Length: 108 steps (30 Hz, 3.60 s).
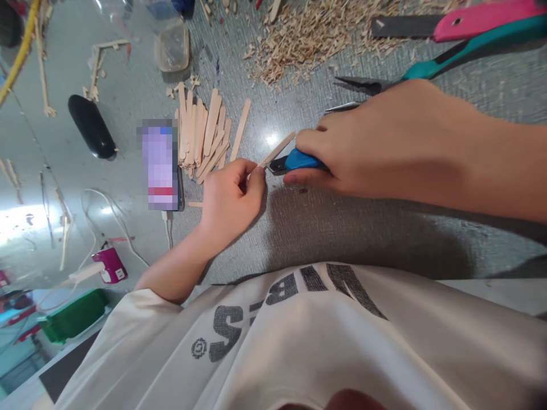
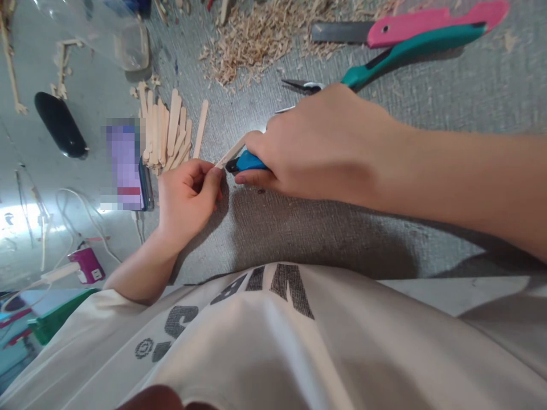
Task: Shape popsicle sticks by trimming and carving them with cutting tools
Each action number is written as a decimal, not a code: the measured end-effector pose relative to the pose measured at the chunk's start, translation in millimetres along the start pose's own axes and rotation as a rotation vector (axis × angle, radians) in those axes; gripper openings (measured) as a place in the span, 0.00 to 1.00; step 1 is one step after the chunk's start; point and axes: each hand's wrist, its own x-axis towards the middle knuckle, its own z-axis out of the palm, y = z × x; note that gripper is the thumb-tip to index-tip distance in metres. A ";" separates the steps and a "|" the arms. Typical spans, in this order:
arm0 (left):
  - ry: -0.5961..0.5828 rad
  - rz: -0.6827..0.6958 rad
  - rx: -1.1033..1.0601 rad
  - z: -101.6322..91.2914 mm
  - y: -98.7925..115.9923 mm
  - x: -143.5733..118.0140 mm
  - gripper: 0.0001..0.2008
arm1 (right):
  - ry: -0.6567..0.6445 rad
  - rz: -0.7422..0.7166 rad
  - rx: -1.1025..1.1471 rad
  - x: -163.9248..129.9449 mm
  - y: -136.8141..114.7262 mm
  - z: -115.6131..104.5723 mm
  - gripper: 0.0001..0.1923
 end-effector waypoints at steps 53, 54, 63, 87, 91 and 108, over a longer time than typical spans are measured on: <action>-0.043 -0.029 -0.016 -1.3 -0.9 -2.3 0.14 | 0.023 -0.086 -0.056 -0.6 2.0 1.9 0.37; -0.045 -0.027 -0.014 -1.3 -0.4 -2.3 0.14 | 0.025 -0.085 -0.053 -0.6 2.0 2.3 0.37; -0.039 0.003 0.002 -1.6 -2.1 -2.4 0.13 | 0.021 -0.089 -0.047 -1.4 1.8 1.3 0.40; 0.023 0.223 0.344 1.5 1.4 -7.3 0.14 | 0.032 -0.122 -0.145 -5.0 -0.3 -0.4 0.40; -0.001 0.258 0.385 0.4 -1.0 -6.2 0.13 | -0.015 -0.112 -0.118 -5.5 -1.5 -6.2 0.43; -0.050 0.165 0.282 -2.4 6.2 -8.4 0.16 | 0.089 -0.010 -0.043 -6.8 -12.0 3.4 0.41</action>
